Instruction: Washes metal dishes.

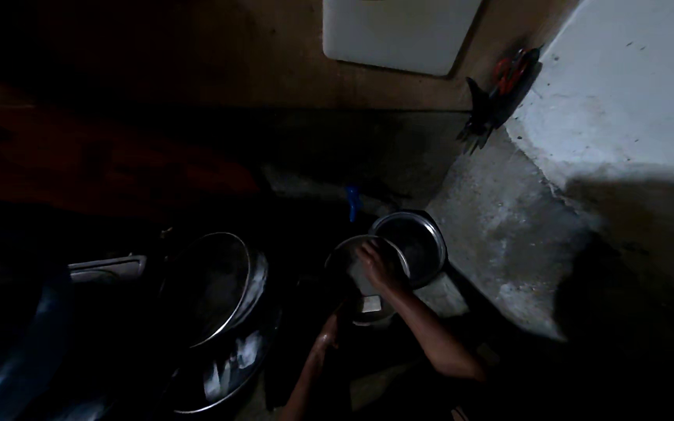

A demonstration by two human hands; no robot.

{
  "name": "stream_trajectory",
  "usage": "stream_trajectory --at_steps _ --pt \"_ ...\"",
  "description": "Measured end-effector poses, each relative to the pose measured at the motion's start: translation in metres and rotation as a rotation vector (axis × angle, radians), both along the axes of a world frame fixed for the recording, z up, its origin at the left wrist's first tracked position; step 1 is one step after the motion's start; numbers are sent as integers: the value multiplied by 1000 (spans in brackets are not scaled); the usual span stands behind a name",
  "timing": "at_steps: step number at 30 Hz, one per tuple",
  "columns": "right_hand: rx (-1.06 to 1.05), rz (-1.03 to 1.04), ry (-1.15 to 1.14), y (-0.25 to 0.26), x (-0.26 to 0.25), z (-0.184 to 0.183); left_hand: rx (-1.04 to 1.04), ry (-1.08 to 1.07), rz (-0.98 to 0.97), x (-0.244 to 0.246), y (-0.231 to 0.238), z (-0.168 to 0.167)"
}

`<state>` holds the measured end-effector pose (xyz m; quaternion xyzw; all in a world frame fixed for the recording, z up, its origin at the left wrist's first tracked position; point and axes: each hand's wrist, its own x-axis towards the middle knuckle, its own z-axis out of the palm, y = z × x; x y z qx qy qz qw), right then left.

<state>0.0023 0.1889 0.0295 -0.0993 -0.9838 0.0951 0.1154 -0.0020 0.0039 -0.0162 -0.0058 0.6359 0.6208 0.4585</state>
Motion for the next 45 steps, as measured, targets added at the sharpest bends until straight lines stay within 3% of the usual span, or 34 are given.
stream_trajectory --at_steps 3,8,12,15,20,22,25,30,32,36,38,42,45 --pt "-53 -146 -71 -4 10 -11 -78 13 5 -2 -3 3" --pt "-505 -109 -190 -49 34 -14 -74 53 -40 -3 -1 -10" --pt "-298 -178 -94 -7 12 -22 16 -67 36 3 4 14" --pt "-227 -177 -85 -4 -3 -24 -14 -31 39 -1 5 -3" --pt "-474 37 -79 -56 14 -33 4 60 28 1 -3 -8" --pt "-367 -35 -98 -35 6 -32 46 -2 92 3 -1 -19" --pt "-248 -156 -118 -4 -15 -14 41 -50 123 3 8 -7" --pt "-408 57 -32 -57 -1 -25 51 105 50 3 -1 -3" --pt "-390 89 13 -56 3 -26 13 166 45 5 -2 -13" --pt "-91 -86 -74 -6 -6 -16 -122 275 -91 2 0 -2" --pt "-120 -128 -127 -11 0 -12 -107 302 -95 3 0 14" --pt "-427 -83 -200 -51 38 -9 -209 311 -144 5 -4 6" --pt "-299 -40 -231 -23 47 -10 -334 298 -240 7 -9 28"
